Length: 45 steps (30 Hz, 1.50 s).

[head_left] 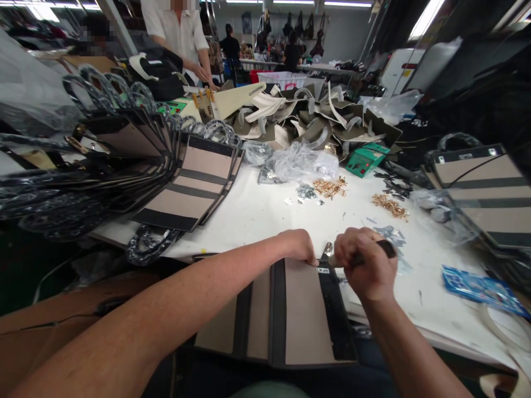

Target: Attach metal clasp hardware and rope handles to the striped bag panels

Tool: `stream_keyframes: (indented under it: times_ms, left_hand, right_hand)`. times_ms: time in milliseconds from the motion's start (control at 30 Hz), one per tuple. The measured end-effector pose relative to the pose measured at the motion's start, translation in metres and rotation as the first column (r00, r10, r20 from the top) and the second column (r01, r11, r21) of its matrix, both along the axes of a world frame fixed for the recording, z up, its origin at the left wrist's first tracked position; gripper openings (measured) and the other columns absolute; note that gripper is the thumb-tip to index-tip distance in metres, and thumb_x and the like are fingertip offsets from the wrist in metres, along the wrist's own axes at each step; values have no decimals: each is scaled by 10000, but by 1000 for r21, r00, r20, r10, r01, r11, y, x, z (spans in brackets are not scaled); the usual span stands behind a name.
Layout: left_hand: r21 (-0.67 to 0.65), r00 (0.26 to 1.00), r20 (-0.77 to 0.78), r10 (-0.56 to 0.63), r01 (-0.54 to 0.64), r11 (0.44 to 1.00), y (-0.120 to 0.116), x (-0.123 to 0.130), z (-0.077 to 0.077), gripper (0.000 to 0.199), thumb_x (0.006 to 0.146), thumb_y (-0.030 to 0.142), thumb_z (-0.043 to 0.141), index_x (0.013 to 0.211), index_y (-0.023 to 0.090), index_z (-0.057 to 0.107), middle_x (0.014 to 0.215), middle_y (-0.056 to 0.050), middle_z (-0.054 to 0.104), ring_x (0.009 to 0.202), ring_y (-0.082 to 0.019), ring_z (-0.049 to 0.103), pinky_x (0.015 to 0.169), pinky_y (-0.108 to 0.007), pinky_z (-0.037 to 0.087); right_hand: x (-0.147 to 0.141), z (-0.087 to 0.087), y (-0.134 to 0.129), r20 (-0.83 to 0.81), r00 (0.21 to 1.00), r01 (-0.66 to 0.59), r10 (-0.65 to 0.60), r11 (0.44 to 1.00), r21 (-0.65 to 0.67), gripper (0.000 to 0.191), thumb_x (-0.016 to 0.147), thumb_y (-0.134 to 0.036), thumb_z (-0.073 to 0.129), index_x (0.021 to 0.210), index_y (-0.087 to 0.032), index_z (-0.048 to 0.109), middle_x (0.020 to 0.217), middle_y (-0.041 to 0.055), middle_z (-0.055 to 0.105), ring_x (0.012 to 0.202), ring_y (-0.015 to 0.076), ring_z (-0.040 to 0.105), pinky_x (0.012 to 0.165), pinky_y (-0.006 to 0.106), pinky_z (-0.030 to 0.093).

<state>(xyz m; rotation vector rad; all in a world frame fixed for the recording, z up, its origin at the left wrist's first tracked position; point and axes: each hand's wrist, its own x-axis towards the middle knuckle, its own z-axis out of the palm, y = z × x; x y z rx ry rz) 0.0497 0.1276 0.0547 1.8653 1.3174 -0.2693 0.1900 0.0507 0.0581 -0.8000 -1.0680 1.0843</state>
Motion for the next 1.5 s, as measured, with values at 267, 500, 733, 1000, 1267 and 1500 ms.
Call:
stream_keyframes:
  times_ms: [267,500,733,1000,1267,1500]
  left_hand:
    - [-8,1000,-4,10,-10,1000,-1,-1,-3,345,639,471,843,873,219,813,879,-27,762,841,-228,678,694,-278,496]
    - [-18,1000,-9,15,-15,1000,-1,-3,-5,320,622,460,842,855,242,816,859,-16,766,839,-224,684,668,-267,482]
    - [-20,999,9,45,-45,999,-2,-4,-4,308,615,466,852,847,265,822,864,3,775,841,-215,692,673,-248,483]
    - [75,999,9,46,-46,996,-11,-12,-2,296,656,522,796,877,328,827,867,15,789,834,-214,720,667,-253,487]
    - [62,997,24,77,-78,995,-12,-16,-9,306,621,558,819,847,352,818,898,24,797,855,-222,732,703,-264,519]
    - [26,996,31,78,-79,997,-8,-16,-14,310,603,545,854,835,346,799,912,35,797,889,-231,734,748,-282,532]
  right_hand:
    - [-5,-9,-4,80,997,15,-11,999,-51,381,898,-378,672,578,-230,525,496,-34,470,424,134,429,444,299,325]
    - [-4,-11,-2,110,994,17,-9,997,-77,380,918,-345,637,574,-229,524,482,-30,473,426,136,432,443,301,326]
    - [1,-19,-5,182,981,89,-72,992,-84,413,920,-424,608,577,-234,478,486,-39,463,436,127,418,437,283,322]
    - [19,6,36,750,659,226,-65,967,-115,403,907,-511,625,647,-207,579,547,-34,534,539,138,494,532,259,394]
    - [-27,-14,143,955,263,180,137,966,-188,318,839,-300,685,1142,-292,780,993,21,784,903,218,712,809,298,523]
    - [-69,-27,199,960,54,109,274,954,-279,302,813,-289,748,1109,-334,787,1179,30,758,1055,260,698,885,343,524]
